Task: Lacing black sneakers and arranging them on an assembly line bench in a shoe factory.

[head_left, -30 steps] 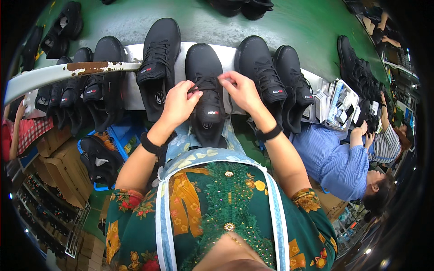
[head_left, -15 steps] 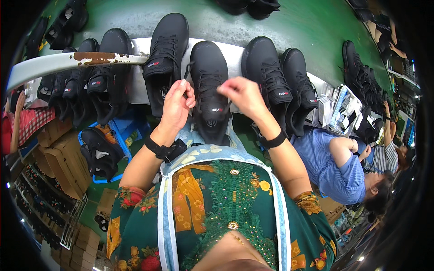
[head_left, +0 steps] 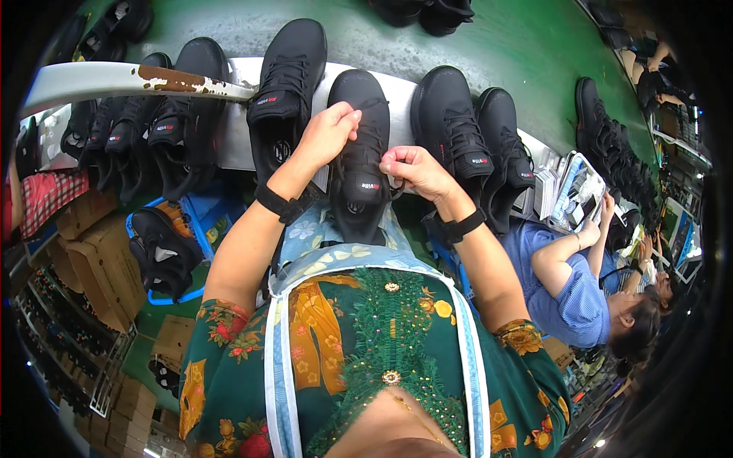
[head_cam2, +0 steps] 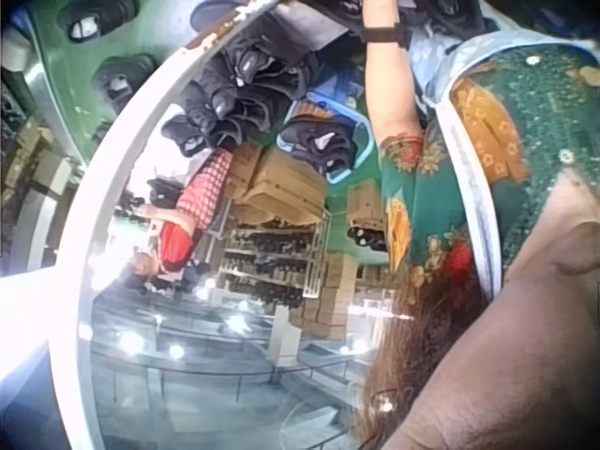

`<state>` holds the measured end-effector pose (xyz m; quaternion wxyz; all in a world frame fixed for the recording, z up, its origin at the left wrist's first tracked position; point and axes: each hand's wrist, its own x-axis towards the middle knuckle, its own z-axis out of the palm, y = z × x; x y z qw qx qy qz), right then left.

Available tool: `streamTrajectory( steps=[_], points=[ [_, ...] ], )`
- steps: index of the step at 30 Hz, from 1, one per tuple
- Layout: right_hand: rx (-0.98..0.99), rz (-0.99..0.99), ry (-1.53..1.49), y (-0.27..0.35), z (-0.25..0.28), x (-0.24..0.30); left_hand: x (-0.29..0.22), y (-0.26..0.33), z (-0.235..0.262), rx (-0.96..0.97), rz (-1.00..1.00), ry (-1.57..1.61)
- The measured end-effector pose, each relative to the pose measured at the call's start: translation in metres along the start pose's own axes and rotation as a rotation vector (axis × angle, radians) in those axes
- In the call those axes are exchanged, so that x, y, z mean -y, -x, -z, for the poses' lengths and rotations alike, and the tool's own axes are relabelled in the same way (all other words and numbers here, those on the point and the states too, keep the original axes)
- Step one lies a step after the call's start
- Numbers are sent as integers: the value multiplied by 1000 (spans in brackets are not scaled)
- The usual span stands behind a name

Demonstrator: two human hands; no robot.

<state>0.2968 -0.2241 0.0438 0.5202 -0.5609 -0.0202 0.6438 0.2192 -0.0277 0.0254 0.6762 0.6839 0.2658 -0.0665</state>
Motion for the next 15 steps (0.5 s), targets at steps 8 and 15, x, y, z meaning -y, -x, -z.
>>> streamTrajectory(
  steps=[8,15],
  points=[
    [-518,271,336,-9,-10,18,-14,63,3,-33,-12,-60],
    [-317,397,725,-51,-16,32,-3,88,-1,-66,-143,-390]
  ],
)
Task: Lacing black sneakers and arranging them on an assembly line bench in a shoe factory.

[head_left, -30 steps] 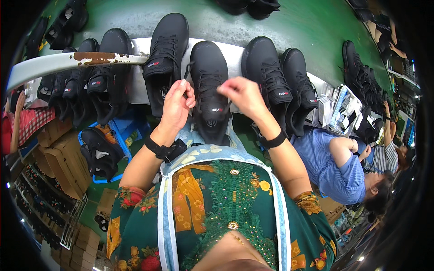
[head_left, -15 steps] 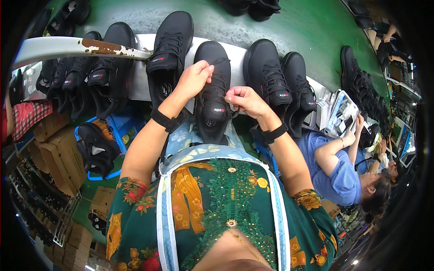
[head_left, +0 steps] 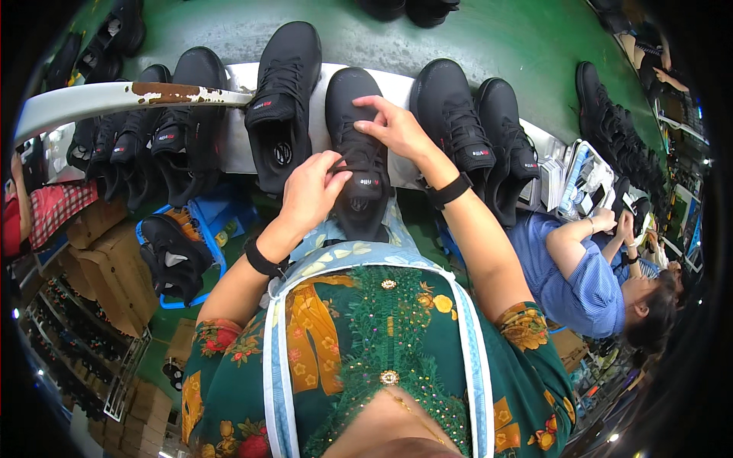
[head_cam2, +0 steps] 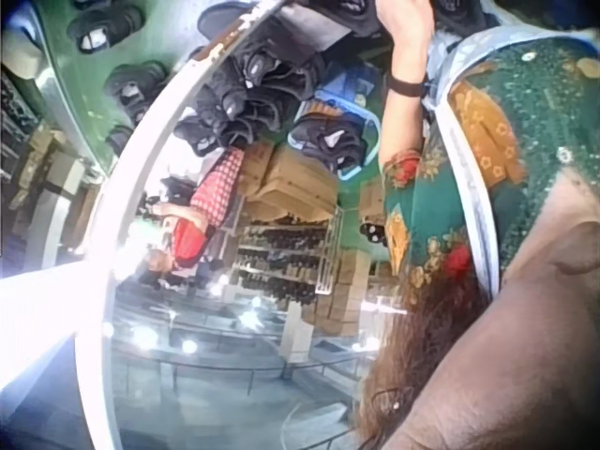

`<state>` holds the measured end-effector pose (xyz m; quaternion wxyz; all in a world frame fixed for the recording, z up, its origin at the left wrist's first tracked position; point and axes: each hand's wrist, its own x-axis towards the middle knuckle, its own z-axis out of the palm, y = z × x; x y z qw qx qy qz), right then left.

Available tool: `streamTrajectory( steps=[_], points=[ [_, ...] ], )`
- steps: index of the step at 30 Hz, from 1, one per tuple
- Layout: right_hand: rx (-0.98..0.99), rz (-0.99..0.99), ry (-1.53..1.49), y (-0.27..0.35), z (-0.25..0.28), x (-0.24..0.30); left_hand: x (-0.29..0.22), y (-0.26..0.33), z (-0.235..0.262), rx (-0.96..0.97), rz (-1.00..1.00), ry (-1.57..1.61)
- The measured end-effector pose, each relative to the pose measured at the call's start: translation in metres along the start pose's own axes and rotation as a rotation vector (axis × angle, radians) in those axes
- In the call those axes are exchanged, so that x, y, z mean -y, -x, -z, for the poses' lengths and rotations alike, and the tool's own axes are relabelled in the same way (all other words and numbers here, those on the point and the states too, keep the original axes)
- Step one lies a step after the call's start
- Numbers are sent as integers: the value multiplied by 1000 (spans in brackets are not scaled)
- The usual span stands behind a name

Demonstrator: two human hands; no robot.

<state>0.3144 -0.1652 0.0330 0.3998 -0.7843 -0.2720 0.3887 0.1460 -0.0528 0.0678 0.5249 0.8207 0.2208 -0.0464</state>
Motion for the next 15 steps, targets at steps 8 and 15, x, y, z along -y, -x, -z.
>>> streamTrajectory(
  steps=[8,15],
  points=[
    [5,7,39,1,5,1,9,-2,7,266,185,644],
    [-31,-40,83,7,2,7,8,18,-13,-224,-312,-135]
  ],
)
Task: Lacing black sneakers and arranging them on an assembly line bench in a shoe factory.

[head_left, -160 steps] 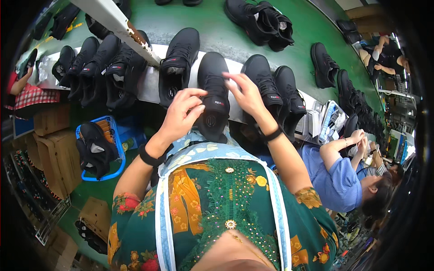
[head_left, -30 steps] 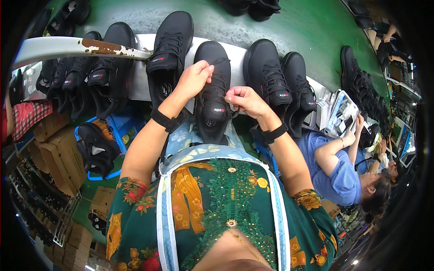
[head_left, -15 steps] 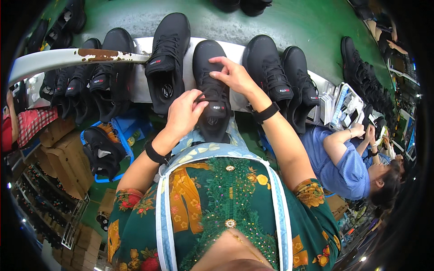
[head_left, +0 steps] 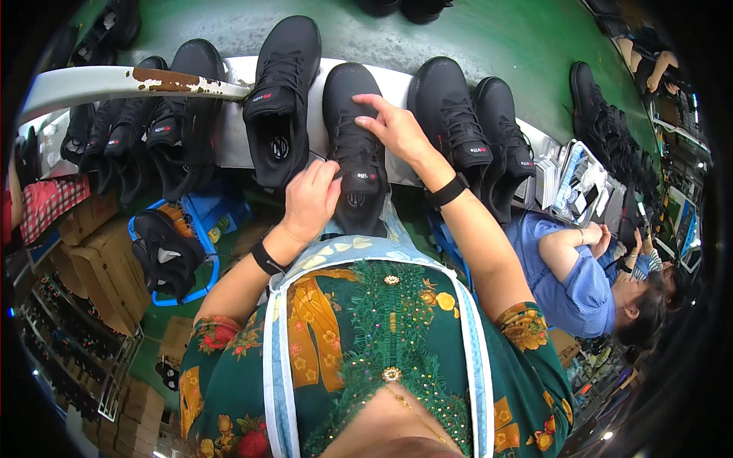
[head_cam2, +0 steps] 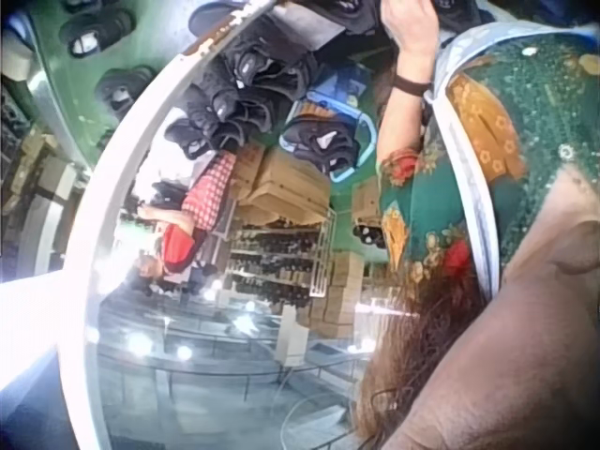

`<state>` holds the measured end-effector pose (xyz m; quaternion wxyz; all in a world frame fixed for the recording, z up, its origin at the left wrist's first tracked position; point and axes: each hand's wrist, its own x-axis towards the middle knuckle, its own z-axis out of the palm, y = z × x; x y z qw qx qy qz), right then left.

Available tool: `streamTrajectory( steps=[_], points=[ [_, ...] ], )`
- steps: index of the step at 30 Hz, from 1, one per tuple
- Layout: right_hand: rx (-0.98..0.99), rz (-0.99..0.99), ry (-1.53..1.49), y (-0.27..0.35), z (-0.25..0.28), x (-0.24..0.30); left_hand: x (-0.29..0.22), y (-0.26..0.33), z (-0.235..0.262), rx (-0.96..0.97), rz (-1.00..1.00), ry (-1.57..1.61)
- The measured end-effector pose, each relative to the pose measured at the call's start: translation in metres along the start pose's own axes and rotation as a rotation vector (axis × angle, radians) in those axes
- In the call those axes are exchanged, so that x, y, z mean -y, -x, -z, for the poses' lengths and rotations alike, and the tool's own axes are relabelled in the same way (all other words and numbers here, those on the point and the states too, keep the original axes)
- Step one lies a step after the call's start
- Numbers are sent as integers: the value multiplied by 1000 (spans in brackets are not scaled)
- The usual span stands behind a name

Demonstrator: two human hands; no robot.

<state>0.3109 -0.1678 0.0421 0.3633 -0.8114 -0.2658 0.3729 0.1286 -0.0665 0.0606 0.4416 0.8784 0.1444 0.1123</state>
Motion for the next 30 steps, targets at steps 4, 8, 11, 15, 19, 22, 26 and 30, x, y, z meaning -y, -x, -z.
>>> streamTrajectory(
  steps=[4,8,11,15,19,22,26,30],
  points=[
    [-127,48,20,41,4,-7,-3,16,29,36,581,911],
    [-143,176,408,139,-7,-34,13,47,45,183,502,811],
    [34,-177,527,183,-18,-50,28,56,28,393,488,483],
    [118,48,314,166,6,-20,16,32,29,476,448,393],
    [103,77,-598,134,58,51,-40,-17,55,213,93,757],
    [320,221,-859,107,69,81,-74,-45,54,478,-179,535],
    [33,563,-564,91,40,78,-76,-51,65,545,12,908],
    [145,515,-213,97,-48,64,-55,-63,47,495,117,1090]
  ],
)
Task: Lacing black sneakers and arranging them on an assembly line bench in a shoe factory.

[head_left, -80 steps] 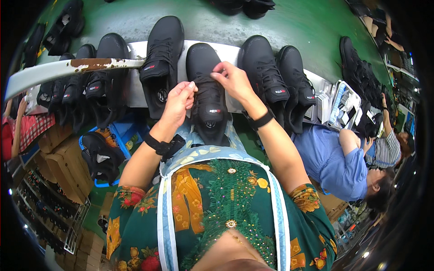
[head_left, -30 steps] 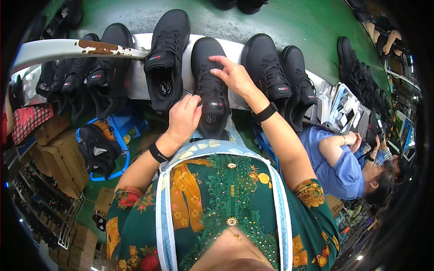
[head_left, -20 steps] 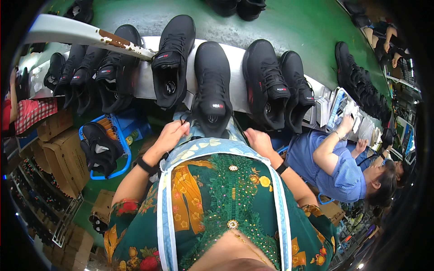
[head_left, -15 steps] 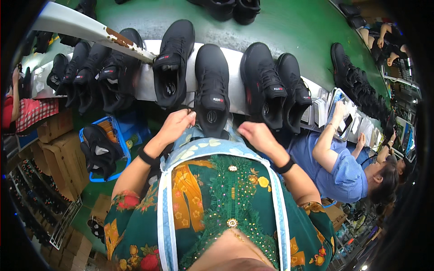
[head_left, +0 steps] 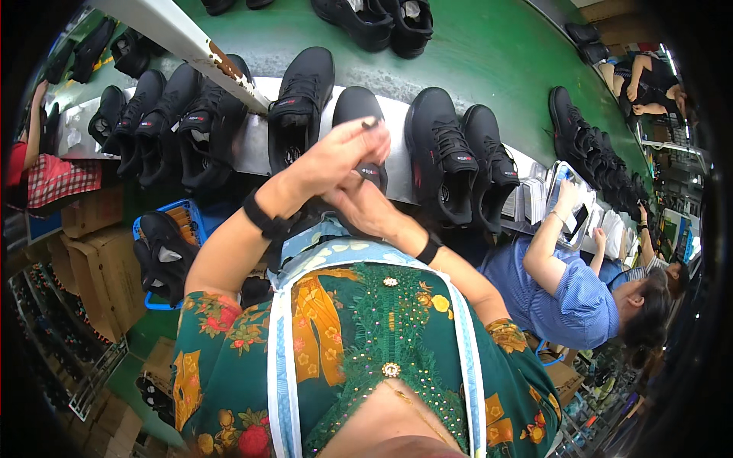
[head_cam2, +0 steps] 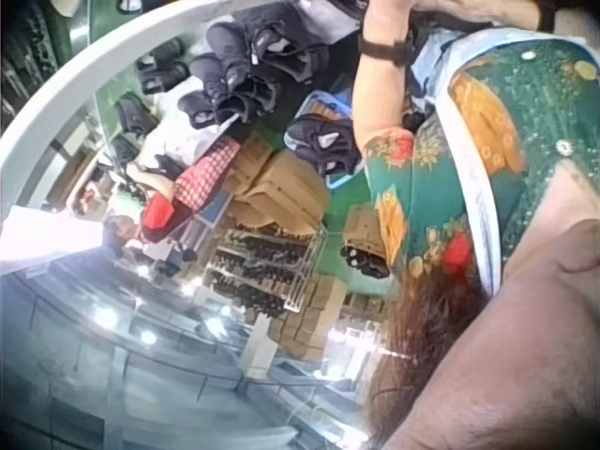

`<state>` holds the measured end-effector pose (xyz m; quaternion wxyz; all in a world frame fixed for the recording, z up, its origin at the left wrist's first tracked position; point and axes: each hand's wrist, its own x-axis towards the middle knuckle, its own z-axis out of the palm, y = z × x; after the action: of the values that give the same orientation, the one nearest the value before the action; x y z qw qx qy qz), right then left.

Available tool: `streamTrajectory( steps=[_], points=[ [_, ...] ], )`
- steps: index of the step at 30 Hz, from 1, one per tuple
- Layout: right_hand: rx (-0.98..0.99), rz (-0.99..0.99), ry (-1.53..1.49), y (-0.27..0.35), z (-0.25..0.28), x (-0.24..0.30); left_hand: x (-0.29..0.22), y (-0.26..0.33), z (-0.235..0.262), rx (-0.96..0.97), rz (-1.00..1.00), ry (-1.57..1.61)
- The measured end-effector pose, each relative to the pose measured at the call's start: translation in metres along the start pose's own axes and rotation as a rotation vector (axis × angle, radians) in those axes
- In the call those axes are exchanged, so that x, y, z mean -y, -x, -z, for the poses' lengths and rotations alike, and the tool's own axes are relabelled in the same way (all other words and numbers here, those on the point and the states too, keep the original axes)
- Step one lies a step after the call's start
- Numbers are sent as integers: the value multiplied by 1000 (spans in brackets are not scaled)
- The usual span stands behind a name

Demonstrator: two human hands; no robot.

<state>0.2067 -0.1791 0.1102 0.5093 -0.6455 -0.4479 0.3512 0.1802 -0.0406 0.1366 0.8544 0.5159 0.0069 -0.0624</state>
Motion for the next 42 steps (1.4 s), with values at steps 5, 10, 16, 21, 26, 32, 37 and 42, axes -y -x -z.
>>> streamTrajectory(
  steps=[5,10,16,21,26,32,37,42],
  points=[
    [-220,-470,-718,14,-6,-5,67,-33,22,-76,45,-228],
    [-204,-333,-779,6,9,24,102,-13,43,-160,-46,-87],
    [-416,-330,-746,-40,90,-32,55,26,7,-534,-417,-982],
    [-172,-2,-115,-100,72,-96,62,32,-32,-76,-471,-1638],
    [12,-237,-56,-114,45,-121,85,19,-13,-140,-495,-1683],
    [11,-146,97,-107,41,-131,116,60,-16,-850,-186,-1122],
    [-189,-436,-574,-100,69,-88,97,70,-23,-507,-350,-1039],
    [111,-79,98,-87,110,-6,31,45,-23,-111,-540,-1575]
  ],
)
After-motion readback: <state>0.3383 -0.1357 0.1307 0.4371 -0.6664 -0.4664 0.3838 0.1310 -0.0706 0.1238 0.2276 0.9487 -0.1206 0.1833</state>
